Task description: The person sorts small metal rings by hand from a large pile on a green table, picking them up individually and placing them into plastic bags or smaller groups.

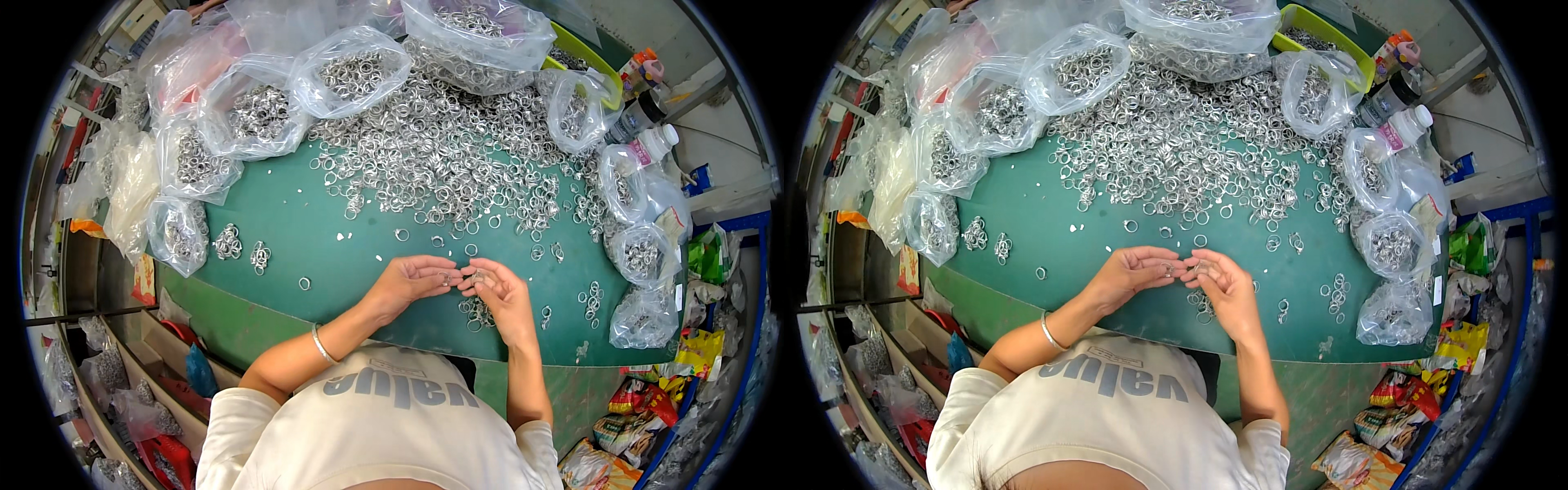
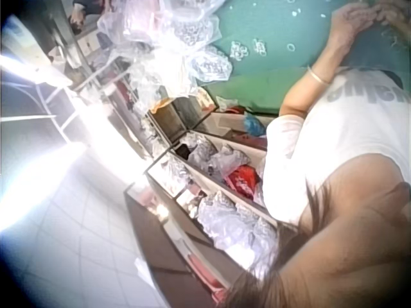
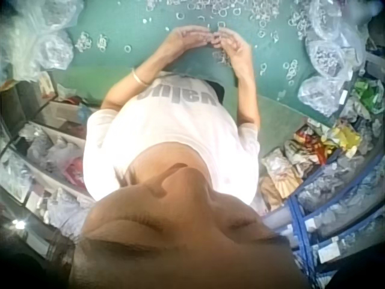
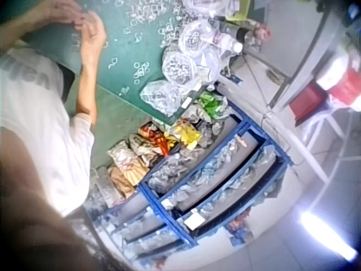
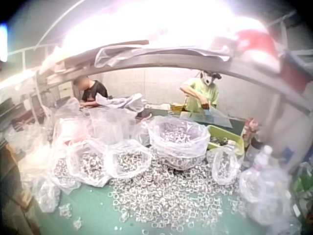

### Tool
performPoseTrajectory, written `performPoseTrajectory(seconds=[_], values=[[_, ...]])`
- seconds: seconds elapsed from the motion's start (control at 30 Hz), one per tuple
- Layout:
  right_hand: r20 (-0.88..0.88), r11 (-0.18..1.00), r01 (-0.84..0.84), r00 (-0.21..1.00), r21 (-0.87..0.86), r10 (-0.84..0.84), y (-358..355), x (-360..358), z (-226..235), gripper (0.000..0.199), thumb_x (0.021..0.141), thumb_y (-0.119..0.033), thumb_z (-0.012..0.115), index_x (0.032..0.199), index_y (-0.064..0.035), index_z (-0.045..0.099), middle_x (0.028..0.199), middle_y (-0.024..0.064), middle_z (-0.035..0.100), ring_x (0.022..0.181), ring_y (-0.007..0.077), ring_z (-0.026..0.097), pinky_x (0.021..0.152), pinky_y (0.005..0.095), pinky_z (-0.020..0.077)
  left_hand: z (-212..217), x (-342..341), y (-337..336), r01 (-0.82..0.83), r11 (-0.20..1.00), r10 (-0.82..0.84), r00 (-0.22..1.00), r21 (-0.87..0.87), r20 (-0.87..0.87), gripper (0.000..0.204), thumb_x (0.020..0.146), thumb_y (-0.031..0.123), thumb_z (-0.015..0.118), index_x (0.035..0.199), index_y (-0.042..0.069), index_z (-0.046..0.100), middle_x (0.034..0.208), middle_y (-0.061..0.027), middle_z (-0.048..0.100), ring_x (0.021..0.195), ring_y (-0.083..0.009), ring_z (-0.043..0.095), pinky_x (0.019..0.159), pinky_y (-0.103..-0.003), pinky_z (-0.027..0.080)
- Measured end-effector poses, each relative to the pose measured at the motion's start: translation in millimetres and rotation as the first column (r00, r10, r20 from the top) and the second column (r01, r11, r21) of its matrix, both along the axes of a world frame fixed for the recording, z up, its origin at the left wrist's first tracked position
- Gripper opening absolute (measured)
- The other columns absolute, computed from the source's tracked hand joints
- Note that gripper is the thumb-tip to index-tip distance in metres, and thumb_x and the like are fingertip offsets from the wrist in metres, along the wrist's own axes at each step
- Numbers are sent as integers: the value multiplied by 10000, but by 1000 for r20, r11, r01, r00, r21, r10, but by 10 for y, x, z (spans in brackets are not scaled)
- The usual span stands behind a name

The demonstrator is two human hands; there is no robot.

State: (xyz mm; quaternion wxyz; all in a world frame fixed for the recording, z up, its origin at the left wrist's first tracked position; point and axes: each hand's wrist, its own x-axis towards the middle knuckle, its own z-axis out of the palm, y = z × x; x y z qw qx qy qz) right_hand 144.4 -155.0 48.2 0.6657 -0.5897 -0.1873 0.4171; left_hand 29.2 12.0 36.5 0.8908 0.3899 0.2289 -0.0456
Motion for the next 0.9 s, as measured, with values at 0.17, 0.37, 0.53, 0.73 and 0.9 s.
performPoseTrajectory(seconds=[0.17, 0.37, 0.53, 0.73, 0.9], values=[[494, 926, 4, 846, -378, 198, -116, 9, 190, 289, 826, 112, 548, 1098, 28, 593, 1039, 133, 641, 935, 223, 625, 819, 321, 490, -104, 54, -162, 64, 951, -94, 992, 302, 85, 327, 901, -30, 527, 1228, -48, 523, 1190, -167, 603, 1129, -240, 584, 972, -317, 472], [784, 906, 5, 504, -422, 363, -294, 170, 254, 249, 721, 70, 648, 965, 30, 619, 955, 143, 623, 917, 335, 549, 803, 371, 447, -45, 73, -519, -14, 456, -454, 856, 890, 246, 538, 872, -82, 455, 1393, 7, 355, 1369, -218, 440, 1242, -318, 484, 1026, -375, 410], [880, 948, 131, 426, -291, 212, 78, 292, 44, 184, 732, -2, 673, 907, -3, 617, 901, 124, 577, 844, 317, 529, 752, 390, 445, 2, 37, -354, 106, 606, -431, 877, 788, 214, 562, 880, -84, 439, 1413, 63, 336, 1344, -191, 480, 1199, -310, 524, 1009, -379, 421], [881, 934, 80, 370, -347, 295, 248, 331, -92, 142, 732, -22, 684, 847, -24, 601, 884, 95, 521, 860, 292, 513, 759, 380, 434, -72, -45, -141, 155, 741, -342, 925, 653, 168, 437, 918, -29, 462, 1349, 6, 405, 1165, -143, 604, 1040, -223, 621, 905, -340, 497], [768, 937, -196, 537, -289, 349, 182, 112, 155, 141, 756, -35, 687, 873, -17, 610, 908, 90, 540, 881, 287, 534, 745, 373, 451, 14, 65, -66, 46, 997, -52, 991, -55, -120, 353, 972, 88, 450, 1312, -12, 446, 1064, -121, 613, 965, -215, 632, 823, -303, 525]])
